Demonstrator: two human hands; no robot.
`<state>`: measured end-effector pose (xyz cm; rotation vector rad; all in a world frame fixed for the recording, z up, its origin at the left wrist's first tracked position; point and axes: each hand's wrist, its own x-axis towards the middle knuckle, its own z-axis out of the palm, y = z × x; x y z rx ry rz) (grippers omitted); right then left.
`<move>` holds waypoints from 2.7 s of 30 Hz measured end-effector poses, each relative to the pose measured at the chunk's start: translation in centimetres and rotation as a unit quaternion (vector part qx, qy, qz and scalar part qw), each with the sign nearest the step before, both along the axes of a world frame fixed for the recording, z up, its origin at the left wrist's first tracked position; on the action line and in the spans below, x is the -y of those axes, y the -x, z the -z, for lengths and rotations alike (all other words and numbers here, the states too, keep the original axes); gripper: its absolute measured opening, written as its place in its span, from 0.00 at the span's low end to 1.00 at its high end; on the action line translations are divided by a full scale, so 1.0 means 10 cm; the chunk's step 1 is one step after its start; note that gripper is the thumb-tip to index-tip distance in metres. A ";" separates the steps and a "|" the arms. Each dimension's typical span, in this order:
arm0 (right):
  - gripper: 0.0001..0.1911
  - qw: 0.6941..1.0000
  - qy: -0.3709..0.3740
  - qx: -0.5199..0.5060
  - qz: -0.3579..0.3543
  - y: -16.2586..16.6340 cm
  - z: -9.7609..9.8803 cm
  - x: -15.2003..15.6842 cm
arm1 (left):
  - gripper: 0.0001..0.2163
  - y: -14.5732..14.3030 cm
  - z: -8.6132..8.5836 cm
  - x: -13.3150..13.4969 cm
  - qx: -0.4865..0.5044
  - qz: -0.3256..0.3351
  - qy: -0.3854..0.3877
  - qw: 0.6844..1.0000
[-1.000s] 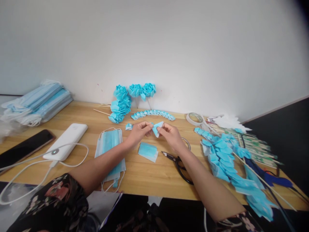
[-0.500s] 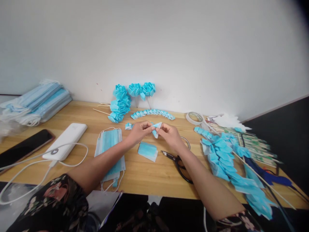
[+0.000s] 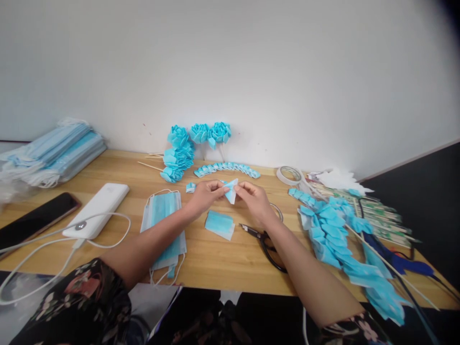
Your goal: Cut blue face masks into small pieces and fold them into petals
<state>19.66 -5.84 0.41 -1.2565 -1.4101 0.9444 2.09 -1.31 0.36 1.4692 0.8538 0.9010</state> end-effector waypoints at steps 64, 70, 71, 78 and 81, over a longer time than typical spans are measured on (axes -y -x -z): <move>0.09 0.999 -0.018 0.002 -0.033 0.05 -0.02 0.02 | 0.17 -0.04 -0.03 0.06 0.013 0.004 0.038 0.999; 0.11 1.000 -0.015 -0.014 -0.022 0.03 -0.03 0.01 | 0.18 -0.03 -0.04 0.07 -0.008 0.012 0.035 0.999; 0.11 1.000 -0.014 -0.013 -0.016 0.03 -0.03 0.01 | 0.19 -0.04 -0.03 0.07 -0.012 0.019 0.030 0.999; 0.10 1.000 -0.017 0.001 0.009 0.02 0.02 0.00 | 0.18 -0.05 0.04 0.06 -0.024 0.051 0.018 0.998; 0.09 0.999 -0.033 0.024 0.028 0.01 0.00 0.01 | 0.17 -0.05 0.02 0.06 -0.014 0.055 0.022 0.998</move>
